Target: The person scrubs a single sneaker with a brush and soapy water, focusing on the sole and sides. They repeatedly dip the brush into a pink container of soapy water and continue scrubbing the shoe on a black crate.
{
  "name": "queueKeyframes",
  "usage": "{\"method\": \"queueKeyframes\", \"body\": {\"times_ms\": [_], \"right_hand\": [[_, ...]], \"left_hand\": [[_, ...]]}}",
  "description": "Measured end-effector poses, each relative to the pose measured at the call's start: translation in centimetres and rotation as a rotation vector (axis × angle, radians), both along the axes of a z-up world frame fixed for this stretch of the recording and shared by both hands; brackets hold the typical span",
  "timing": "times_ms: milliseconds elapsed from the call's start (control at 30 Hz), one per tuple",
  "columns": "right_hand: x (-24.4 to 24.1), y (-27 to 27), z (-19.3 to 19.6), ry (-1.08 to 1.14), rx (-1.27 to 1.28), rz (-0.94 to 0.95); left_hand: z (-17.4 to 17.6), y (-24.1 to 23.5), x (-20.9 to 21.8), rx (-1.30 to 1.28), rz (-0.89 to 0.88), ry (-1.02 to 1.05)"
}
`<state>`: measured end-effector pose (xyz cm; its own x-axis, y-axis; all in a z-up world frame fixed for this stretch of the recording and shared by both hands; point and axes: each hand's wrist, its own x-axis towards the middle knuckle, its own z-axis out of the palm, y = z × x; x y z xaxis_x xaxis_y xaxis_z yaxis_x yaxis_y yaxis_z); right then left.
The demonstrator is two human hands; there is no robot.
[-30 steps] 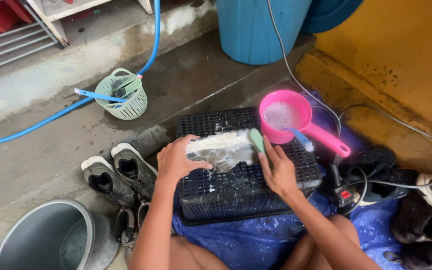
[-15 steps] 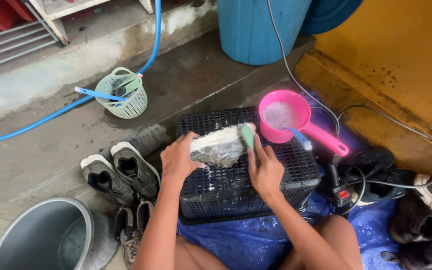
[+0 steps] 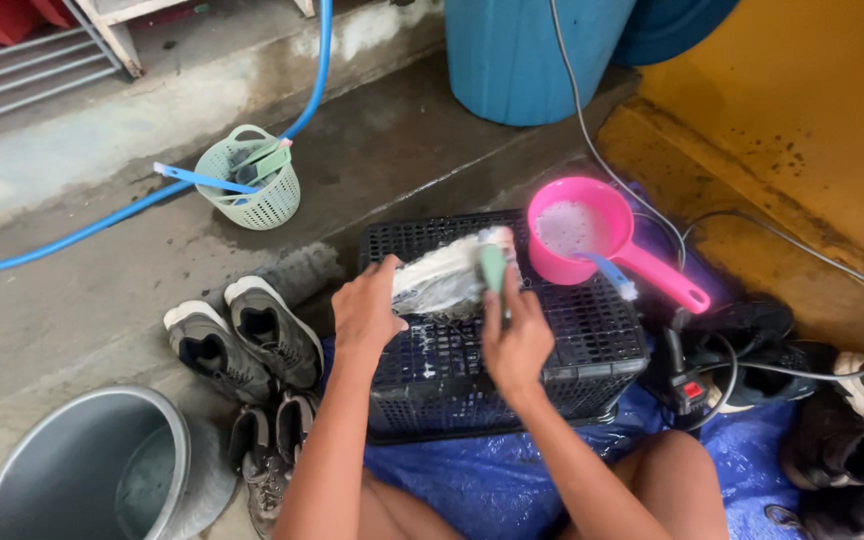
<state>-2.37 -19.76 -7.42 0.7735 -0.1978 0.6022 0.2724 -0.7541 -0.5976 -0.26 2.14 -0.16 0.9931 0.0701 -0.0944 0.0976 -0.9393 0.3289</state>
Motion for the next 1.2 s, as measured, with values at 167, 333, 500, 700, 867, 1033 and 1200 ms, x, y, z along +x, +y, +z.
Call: {"method": "queueKeyframes", "body": {"times_ms": [167,333,500,700,867,1033,1200], "right_hand": [[-2.3,4.5,-1.5,0.000,-0.205,0.231],[2.3,0.7,-1.8,0.017,-0.214,0.040],[2.5,1.2,3.8,-0.073,-0.038,0.014],[3.7,0.6,1.3,-0.016,-0.390,0.119],[4.1,-4.4,0.3,0.043,-0.221,0.156],[4.3,-10.6,-2.5,0.018,-0.286,0.239],[5.7,-13.8,-7.9,0.086,-0.339,0.222]], "left_hand": [[0.5,0.5,-0.8,0.024,0.003,0.022],[-1.7,1.0,-0.4,0.005,-0.003,-0.014],[-1.1,0.6,0.5,0.043,0.007,0.004],[-0.3,0.6,-0.8,-0.008,0.011,0.003],[-0.1,0.6,-1.0,-0.052,-0.012,0.006],[3.7,-0.2,-4.1,-0.190,-0.049,0.019],[-1.0,-0.8,-4.2,-0.339,0.002,-0.268]]}}
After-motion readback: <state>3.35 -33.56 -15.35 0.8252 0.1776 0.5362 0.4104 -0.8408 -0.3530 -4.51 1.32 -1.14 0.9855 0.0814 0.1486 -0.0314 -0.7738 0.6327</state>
